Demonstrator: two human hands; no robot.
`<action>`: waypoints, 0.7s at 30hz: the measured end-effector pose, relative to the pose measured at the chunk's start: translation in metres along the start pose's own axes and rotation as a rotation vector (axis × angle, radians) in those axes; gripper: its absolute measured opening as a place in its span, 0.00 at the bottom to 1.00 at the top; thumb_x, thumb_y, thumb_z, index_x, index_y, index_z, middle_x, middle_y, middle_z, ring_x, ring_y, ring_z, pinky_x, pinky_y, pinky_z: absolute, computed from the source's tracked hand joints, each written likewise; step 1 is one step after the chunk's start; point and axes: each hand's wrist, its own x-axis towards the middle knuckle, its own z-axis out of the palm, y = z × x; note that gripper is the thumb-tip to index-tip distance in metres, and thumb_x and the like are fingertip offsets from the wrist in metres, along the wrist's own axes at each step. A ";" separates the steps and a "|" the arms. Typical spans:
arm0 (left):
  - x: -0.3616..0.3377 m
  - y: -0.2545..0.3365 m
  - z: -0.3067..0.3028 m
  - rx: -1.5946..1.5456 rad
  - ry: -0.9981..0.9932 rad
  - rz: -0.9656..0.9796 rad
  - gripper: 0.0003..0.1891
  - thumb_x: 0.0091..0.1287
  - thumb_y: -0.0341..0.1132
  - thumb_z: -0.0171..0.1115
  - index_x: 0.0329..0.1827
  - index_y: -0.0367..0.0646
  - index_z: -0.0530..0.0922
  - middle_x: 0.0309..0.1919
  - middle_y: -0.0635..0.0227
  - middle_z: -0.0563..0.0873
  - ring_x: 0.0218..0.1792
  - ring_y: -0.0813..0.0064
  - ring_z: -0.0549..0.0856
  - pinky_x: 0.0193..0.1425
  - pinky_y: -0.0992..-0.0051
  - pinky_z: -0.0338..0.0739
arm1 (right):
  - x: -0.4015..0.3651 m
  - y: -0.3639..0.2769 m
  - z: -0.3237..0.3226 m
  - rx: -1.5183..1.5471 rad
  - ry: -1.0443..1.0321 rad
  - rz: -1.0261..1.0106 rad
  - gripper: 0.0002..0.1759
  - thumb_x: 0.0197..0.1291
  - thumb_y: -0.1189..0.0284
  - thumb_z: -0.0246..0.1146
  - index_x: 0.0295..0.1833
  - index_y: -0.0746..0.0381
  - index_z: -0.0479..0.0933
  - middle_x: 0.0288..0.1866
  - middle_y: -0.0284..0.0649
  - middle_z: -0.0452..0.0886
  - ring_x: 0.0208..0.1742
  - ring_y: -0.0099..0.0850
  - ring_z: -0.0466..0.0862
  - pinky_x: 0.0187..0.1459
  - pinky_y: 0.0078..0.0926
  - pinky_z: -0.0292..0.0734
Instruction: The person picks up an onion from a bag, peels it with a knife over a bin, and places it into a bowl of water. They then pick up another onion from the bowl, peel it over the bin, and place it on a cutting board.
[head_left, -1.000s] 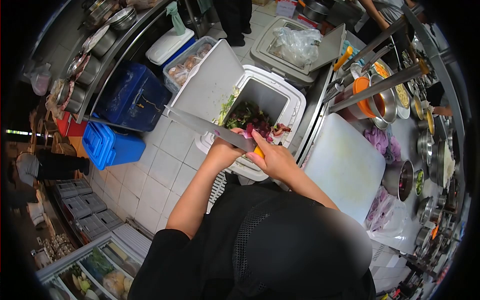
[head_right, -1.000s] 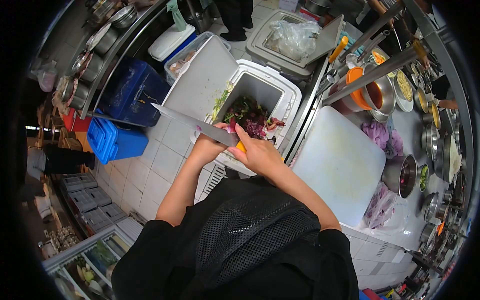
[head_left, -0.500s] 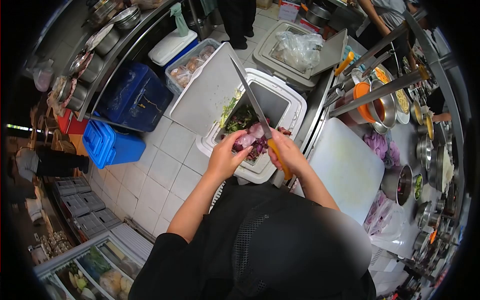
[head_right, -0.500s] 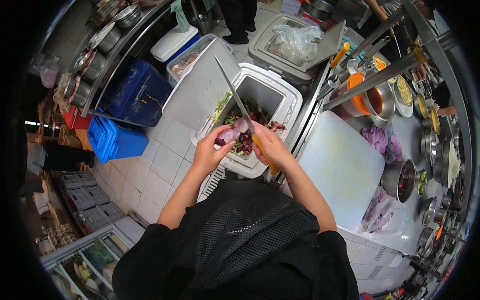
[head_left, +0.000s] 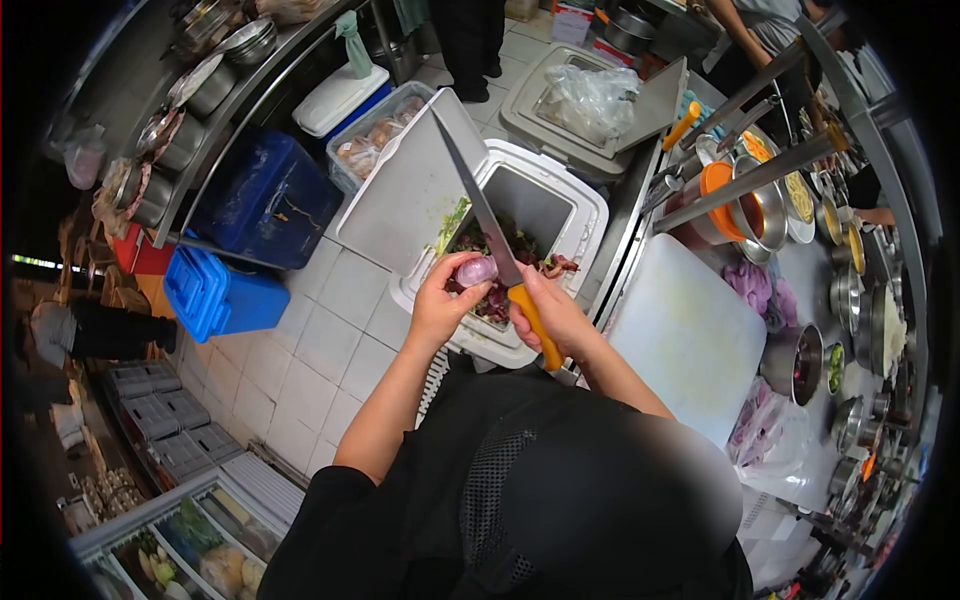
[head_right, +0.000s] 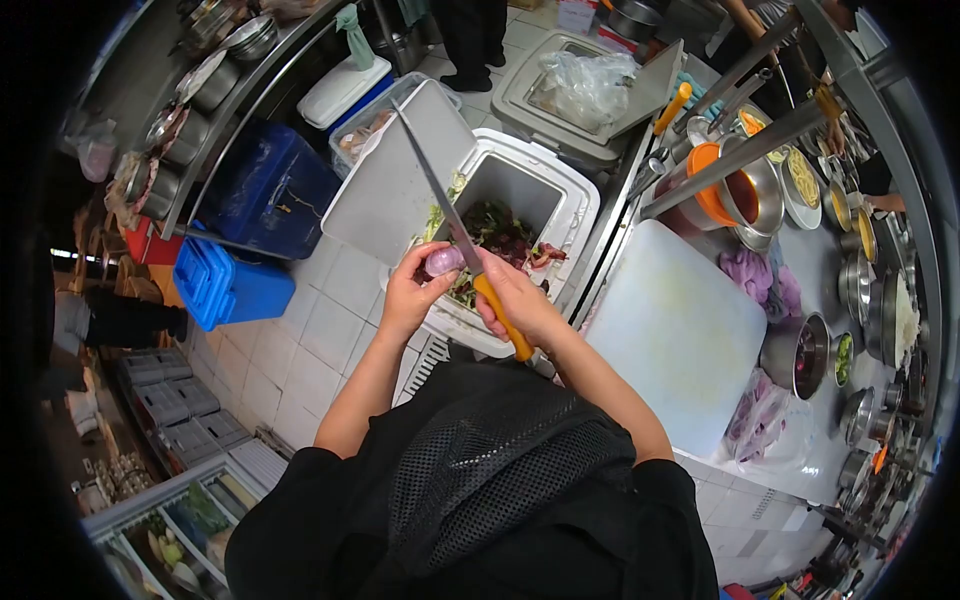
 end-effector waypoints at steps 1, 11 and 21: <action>0.000 0.003 0.001 0.002 -0.012 -0.027 0.22 0.59 0.29 0.71 0.56 0.38 0.76 0.52 0.66 0.79 0.55 0.73 0.79 0.60 0.74 0.73 | -0.001 -0.002 0.002 0.001 0.003 -0.001 0.34 0.75 0.47 0.41 0.77 0.54 0.54 0.20 0.33 0.67 0.13 0.21 0.65 0.14 0.20 0.61; -0.006 0.016 0.010 -0.167 0.039 0.034 0.19 0.61 0.29 0.70 0.55 0.38 0.76 0.53 0.62 0.81 0.54 0.72 0.80 0.60 0.72 0.75 | 0.008 0.001 -0.023 -0.039 0.113 0.050 0.32 0.72 0.41 0.43 0.32 0.61 0.68 0.14 0.32 0.65 0.11 0.22 0.65 0.13 0.20 0.61; 0.007 0.001 0.003 -0.771 0.033 -0.240 0.20 0.66 0.28 0.63 0.59 0.43 0.69 0.58 0.60 0.80 0.54 0.71 0.80 0.51 0.72 0.78 | 0.024 0.018 -0.028 -0.249 0.245 -0.008 0.29 0.75 0.48 0.43 0.68 0.57 0.67 0.18 0.33 0.68 0.12 0.22 0.67 0.13 0.21 0.62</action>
